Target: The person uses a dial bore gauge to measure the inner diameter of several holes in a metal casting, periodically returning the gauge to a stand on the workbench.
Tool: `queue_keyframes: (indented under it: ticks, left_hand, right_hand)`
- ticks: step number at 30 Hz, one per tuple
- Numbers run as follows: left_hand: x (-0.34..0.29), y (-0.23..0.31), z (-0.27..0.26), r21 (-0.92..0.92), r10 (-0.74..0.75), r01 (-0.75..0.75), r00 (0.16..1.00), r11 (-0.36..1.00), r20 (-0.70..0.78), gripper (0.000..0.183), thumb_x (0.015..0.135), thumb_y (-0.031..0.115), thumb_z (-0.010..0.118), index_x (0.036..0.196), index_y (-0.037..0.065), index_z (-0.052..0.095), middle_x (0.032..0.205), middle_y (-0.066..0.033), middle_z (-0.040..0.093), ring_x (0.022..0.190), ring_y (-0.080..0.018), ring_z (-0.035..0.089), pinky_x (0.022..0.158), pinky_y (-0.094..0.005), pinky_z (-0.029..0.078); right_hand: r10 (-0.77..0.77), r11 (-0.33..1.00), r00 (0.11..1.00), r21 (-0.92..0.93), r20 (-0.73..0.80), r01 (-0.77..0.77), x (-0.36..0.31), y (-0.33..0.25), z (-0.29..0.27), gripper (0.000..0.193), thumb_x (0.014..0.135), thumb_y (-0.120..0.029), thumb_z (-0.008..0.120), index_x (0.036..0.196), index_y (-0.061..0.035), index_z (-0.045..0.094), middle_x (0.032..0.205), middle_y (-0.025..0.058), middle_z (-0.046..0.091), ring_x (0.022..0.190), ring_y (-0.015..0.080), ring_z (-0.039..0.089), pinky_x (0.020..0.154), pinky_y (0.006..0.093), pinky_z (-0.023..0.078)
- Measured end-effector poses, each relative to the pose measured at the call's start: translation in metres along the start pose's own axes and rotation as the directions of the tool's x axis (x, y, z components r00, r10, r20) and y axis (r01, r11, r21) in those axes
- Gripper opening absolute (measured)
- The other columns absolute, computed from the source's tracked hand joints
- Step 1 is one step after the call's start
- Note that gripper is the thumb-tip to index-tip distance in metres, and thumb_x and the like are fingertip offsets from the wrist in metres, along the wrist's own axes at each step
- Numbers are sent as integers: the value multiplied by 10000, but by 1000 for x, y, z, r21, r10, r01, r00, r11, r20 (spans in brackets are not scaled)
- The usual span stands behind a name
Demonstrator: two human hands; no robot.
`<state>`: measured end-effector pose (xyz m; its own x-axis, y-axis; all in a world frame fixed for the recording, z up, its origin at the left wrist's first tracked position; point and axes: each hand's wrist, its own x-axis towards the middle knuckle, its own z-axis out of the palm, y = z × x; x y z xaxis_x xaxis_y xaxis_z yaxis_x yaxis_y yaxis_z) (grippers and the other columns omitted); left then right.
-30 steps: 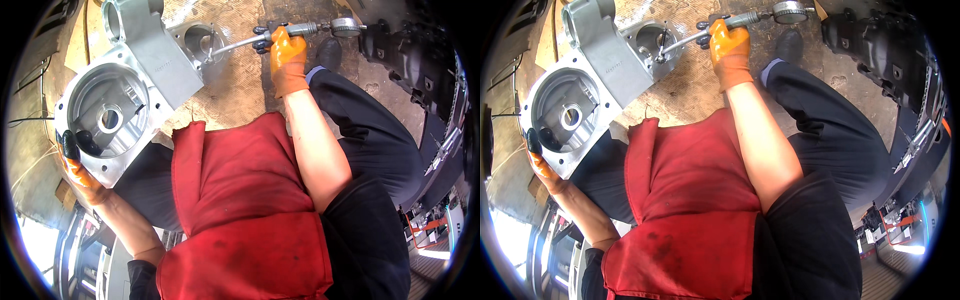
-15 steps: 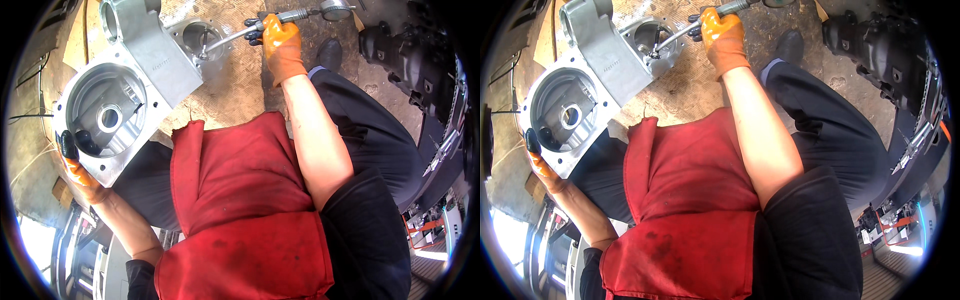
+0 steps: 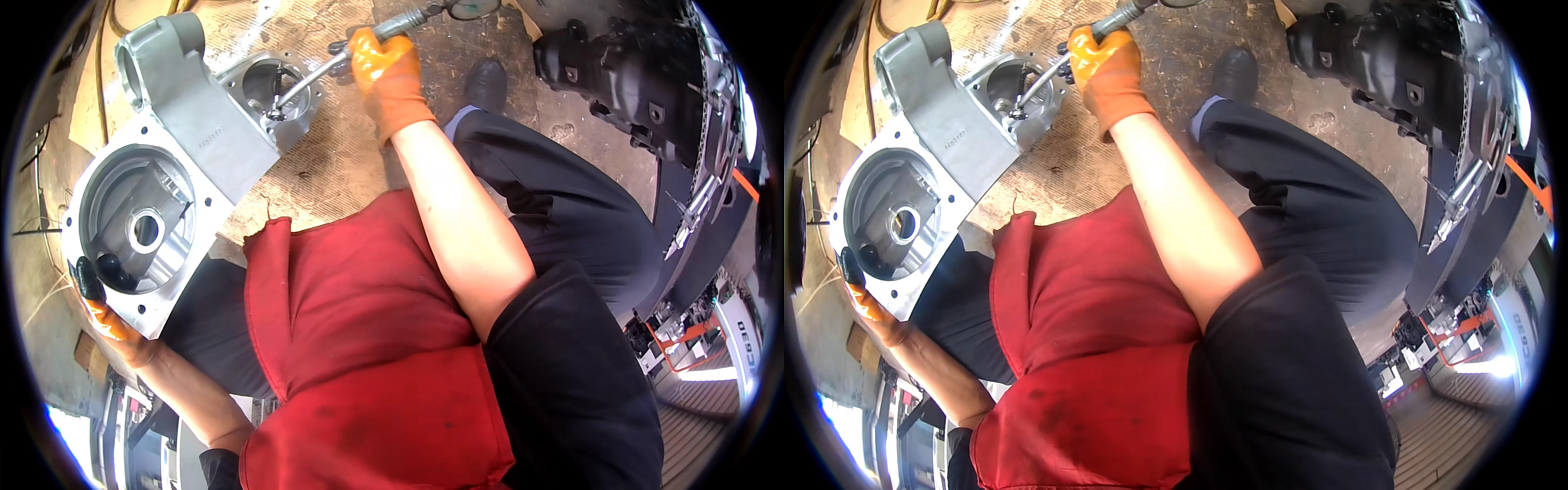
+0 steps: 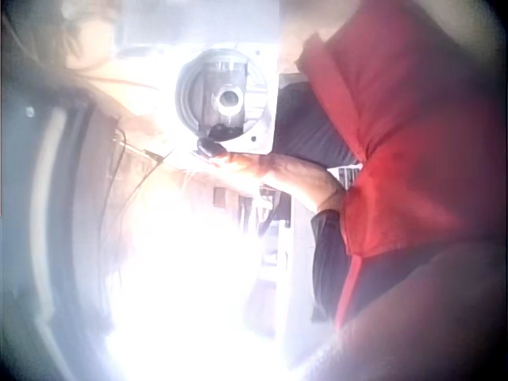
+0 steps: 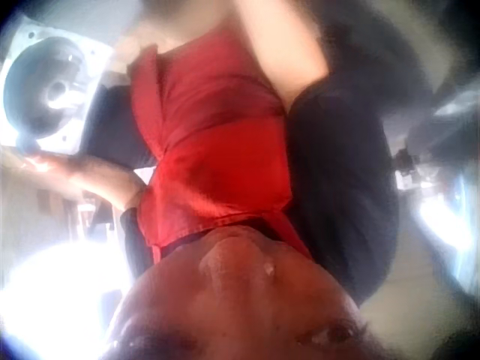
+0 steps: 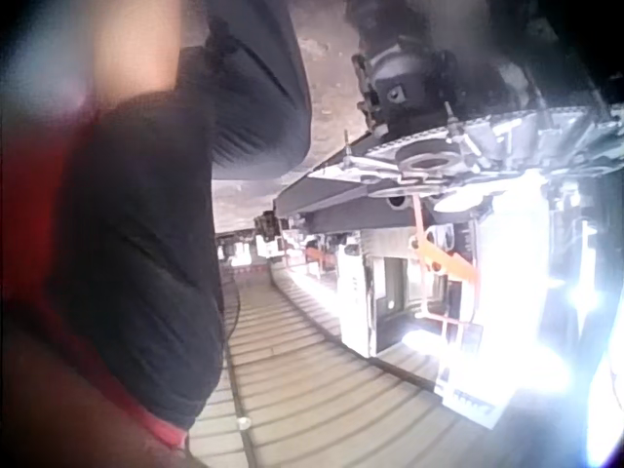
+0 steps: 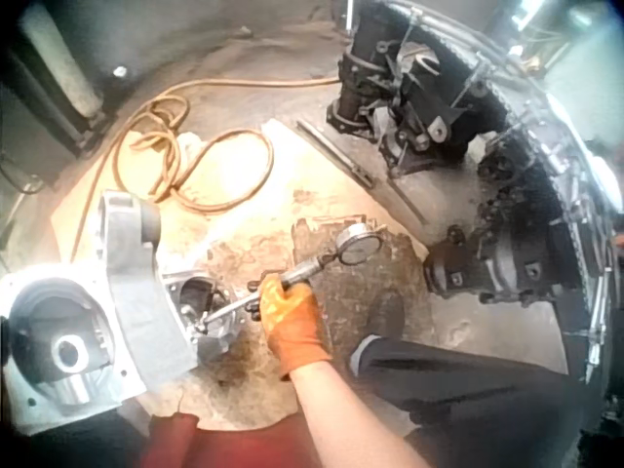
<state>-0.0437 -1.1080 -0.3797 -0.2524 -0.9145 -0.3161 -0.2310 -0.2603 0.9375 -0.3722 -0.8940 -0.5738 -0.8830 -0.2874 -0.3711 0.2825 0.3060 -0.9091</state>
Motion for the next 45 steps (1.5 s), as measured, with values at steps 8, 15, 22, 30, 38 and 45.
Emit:
queue_keyframes:
  ticks: [8,15,22,30,38,45]
  left_hand:
    - [-3,1,3,-14,-20,20,999,1000,-33,477,999,317,561,1378,30,535,1355,-87,565,1244,-212,531,1093,-379,374]
    - [8,-6,-25,159,148,-150,989,976,26,413,1035,231,498,1386,18,539,1311,-101,624,1172,-208,609,1050,-359,450]
    - [4,-7,-22,196,114,-119,993,973,35,432,1039,260,493,1400,24,522,1325,-91,608,1179,-194,595,1036,-344,457]
    - [3,-5,-15,181,106,-110,994,977,32,447,1038,274,493,1405,20,513,1333,-90,599,1188,-196,588,1041,-347,450]
    - [2,-2,-13,193,107,-111,994,975,32,463,1036,289,494,1411,17,504,1341,-89,591,1196,-199,580,1045,-349,444]
    - [0,-1,-13,237,100,-104,995,966,30,477,1035,301,494,1415,14,496,1348,-88,583,1203,-201,574,1049,-352,438]
  right_hand:
    - [12,1000,1000,-18,-8,-13,3,-2,4,285,874,-257,669,902,26,658,774,155,705,709,276,698,655,383,538]
    - [-59,992,997,109,-49,64,-3,-6,8,260,893,-202,659,880,56,681,740,108,697,628,167,651,562,326,518]
    - [-91,979,994,-190,-55,79,-4,-17,10,352,940,-281,613,781,31,653,631,145,636,569,233,618,537,393,463]
    - [-143,952,990,-275,-10,135,-10,-19,7,355,940,-288,590,786,22,667,645,176,643,599,276,643,562,417,473]
    - [-106,964,994,-243,35,111,-5,-17,10,361,928,-296,596,783,27,672,670,210,647,634,316,663,581,432,477]
    - [-74,973,995,223,60,59,-7,-5,14,227,932,-148,629,896,72,675,760,98,694,610,151,637,521,298,541]
